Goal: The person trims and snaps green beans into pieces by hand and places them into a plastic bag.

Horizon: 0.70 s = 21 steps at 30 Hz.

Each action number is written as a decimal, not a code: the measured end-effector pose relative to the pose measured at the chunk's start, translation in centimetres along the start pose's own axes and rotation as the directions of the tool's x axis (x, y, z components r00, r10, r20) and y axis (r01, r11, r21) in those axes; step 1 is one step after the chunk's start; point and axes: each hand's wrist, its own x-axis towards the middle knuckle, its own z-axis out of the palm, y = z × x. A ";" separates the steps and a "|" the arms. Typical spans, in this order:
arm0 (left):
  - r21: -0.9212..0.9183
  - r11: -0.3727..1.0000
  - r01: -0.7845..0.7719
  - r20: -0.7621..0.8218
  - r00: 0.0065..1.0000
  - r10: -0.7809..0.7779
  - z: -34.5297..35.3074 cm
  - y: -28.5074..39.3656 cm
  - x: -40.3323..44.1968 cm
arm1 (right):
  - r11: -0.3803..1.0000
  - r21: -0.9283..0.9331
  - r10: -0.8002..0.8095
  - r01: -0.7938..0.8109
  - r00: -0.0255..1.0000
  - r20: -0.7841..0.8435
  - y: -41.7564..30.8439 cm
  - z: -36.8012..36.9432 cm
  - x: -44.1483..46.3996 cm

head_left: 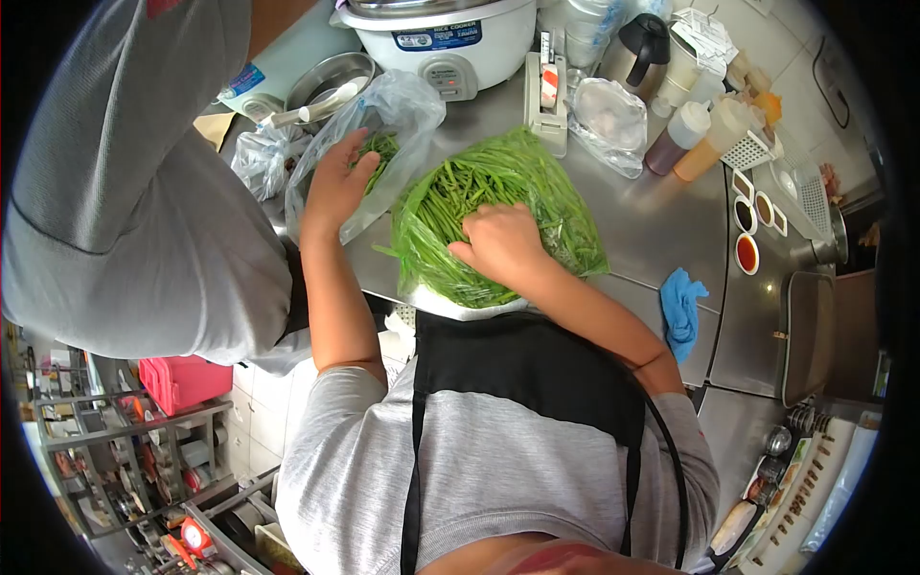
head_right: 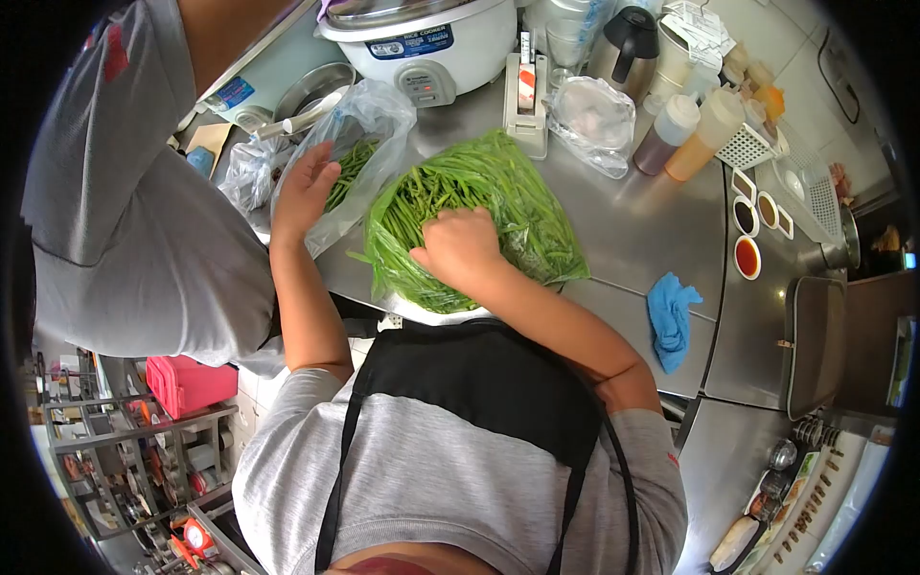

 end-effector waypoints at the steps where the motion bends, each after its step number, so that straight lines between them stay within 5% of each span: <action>1: -0.025 0.999 -0.021 0.010 1.000 0.021 0.3 1.0 -0.3 | 0.999 -0.035 0.012 -0.013 1.000 -0.008 -0.2 -0.1 0.0; 7: -0.103 0.986 -0.133 0.052 0.989 0.139 2.0 2.9 -1.0 | 1.000 0.004 0.031 -0.031 0.999 0.008 0.5 1.3 0.3; 13: -0.117 0.990 -0.076 0.197 0.975 0.098 3.3 4.7 -2.3 | 0.852 0.404 0.280 -0.332 0.942 0.182 2.4 -2.2 0.8; 19: 0.056 0.948 -0.314 0.129 0.943 0.305 5.3 6.5 -3.2 | 0.851 0.492 0.273 -0.184 0.955 -0.114 3.7 -3.2 -0.2; 21: -0.283 0.951 -0.125 0.009 0.991 0.133 7.1 7.2 -3.4 | 0.832 0.520 0.320 -0.191 0.932 -0.170 3.0 -3.6 -0.2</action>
